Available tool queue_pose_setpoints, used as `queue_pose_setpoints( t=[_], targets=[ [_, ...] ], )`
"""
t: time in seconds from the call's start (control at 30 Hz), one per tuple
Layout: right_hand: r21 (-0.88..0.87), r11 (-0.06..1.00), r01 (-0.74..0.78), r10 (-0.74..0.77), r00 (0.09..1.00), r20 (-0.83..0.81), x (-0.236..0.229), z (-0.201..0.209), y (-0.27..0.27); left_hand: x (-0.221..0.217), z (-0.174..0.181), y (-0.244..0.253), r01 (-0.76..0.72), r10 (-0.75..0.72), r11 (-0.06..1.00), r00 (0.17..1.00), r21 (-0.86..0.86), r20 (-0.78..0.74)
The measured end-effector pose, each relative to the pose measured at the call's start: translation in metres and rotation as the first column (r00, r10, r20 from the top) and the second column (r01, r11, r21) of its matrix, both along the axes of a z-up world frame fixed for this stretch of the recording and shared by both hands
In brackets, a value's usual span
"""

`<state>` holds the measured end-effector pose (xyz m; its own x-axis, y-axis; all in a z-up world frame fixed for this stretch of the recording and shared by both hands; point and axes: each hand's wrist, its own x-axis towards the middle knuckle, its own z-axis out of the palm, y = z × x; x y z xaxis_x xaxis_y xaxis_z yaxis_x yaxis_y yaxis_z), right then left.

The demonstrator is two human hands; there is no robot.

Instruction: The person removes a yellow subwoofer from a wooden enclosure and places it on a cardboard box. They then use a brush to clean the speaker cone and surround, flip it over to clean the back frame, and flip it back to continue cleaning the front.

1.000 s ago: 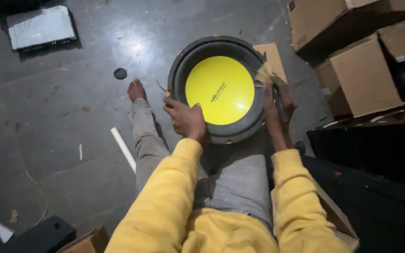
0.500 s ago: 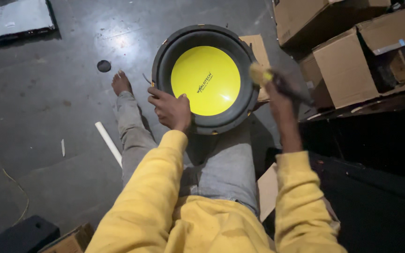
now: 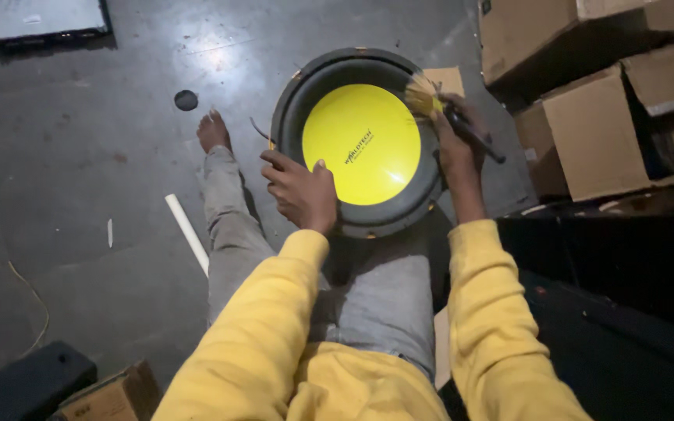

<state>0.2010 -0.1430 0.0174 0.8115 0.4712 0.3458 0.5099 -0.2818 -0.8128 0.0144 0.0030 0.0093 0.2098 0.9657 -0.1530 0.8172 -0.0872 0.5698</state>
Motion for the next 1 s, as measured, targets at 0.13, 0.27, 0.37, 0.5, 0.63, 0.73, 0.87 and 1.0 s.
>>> queue_pose_setpoints(
  t=[0.13,0.27,0.37,0.5,0.63,0.73,0.87,1.0],
  targets=[
    [0.213,0.969,-0.125,0.157,0.978,-0.136,0.017,-0.007,0.046,0.001,0.002,0.0,-0.018,0.018,1.0,1.0,-0.001,-0.014],
    [0.154,0.988,-0.024,0.061,0.968,-0.243,0.01,-0.009,0.08,0.002,0.003,0.004,-0.032,0.032,0.999,0.999,0.014,-0.02],
    [0.195,0.981,-0.001,0.071,0.934,-0.351,0.001,-0.008,0.086,0.001,0.001,0.003,-0.028,0.028,0.999,0.999,0.022,-0.025],
    [0.381,0.925,-0.015,0.233,0.813,-0.533,-0.003,-0.01,0.101,0.0,0.0,0.001,-0.027,0.028,1.0,0.999,0.009,-0.02],
    [0.434,0.866,0.249,0.108,0.754,-0.648,-0.006,-0.02,0.136,0.0,-0.001,0.0,-0.037,0.038,0.999,0.999,0.032,-0.023],
    [0.378,0.88,0.287,0.048,0.739,-0.672,-0.013,-0.027,0.159,0.004,-0.004,0.001,-0.056,0.056,0.997,0.998,0.045,-0.014],
    [0.174,0.978,0.113,0.035,0.737,-0.675,-0.046,-0.034,0.172,-0.002,-0.013,0.0,-0.046,0.046,0.998,0.999,0.037,0.004],
    [0.171,0.98,-0.101,0.19,0.72,-0.667,-0.067,-0.023,0.183,-0.003,-0.011,0.014,-0.05,0.048,0.998,0.998,0.032,0.047]
  ],
)
